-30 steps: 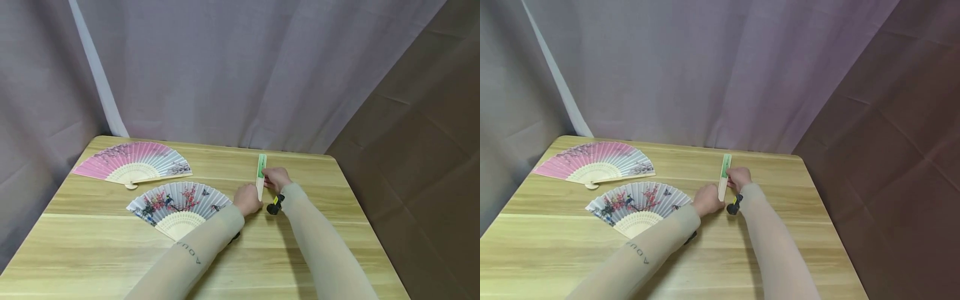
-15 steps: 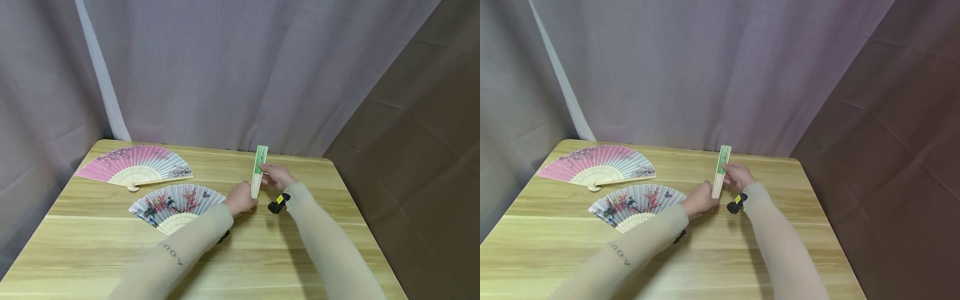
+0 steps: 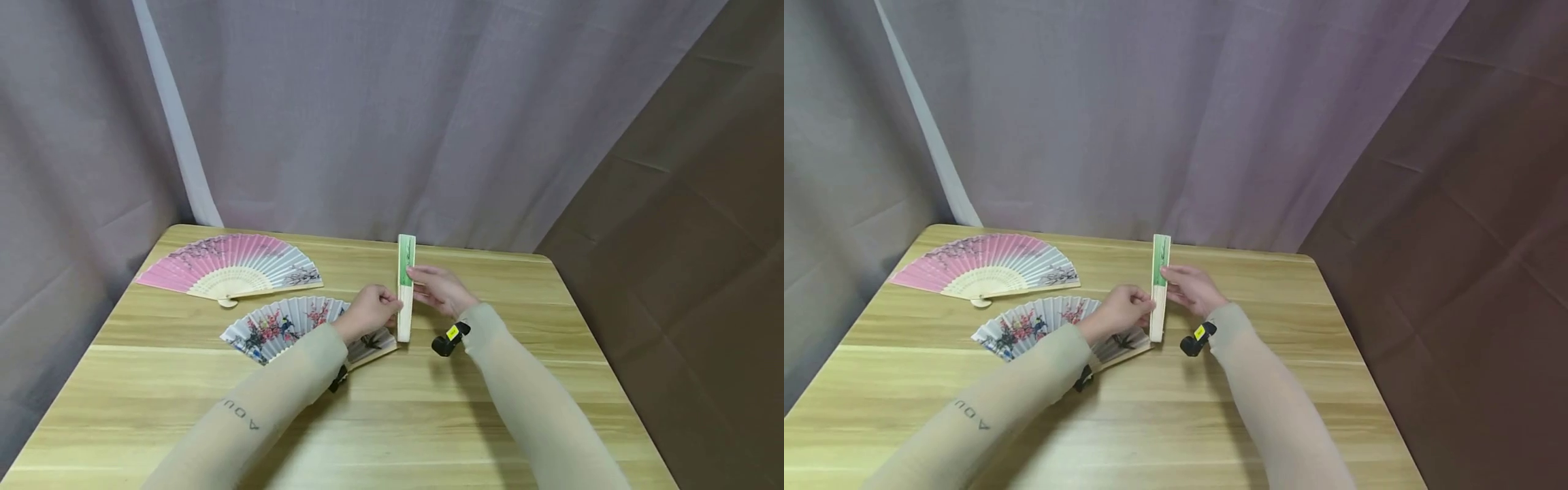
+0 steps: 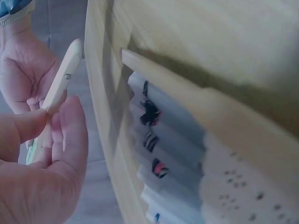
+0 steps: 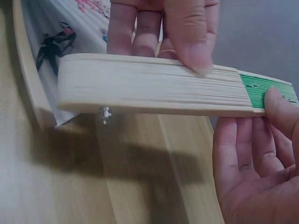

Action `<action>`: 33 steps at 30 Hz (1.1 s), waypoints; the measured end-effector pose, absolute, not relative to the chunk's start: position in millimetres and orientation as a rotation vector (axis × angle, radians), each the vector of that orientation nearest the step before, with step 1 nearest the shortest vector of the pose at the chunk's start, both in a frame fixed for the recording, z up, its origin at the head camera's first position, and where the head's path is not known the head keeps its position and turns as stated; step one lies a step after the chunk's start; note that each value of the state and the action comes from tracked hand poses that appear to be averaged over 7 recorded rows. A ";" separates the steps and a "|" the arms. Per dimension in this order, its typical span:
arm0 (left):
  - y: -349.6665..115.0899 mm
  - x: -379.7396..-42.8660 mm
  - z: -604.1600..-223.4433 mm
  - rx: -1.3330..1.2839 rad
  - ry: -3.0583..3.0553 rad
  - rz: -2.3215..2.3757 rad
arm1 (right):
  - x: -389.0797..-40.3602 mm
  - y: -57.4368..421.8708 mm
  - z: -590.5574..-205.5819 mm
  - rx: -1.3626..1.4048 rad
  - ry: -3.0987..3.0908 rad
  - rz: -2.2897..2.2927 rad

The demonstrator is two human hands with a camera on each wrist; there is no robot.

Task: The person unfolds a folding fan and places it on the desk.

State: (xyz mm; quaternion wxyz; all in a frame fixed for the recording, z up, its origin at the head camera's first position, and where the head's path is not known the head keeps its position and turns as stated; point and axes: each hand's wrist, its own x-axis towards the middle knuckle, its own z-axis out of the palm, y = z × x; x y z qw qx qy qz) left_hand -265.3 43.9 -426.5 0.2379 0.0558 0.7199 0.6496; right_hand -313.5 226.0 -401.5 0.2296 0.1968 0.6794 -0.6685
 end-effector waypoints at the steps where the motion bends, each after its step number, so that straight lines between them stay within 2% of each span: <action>1: 44.0 -265.3 -427.4 0.135 1.945 1.806 | -313.3 224.3 -402.2 0.539 1.878 -1.833; 33: 43.9 -267.1 -429.4 0.036 2.033 1.894 | -310.6 214.7 -401.6 0.524 2.017 -1.794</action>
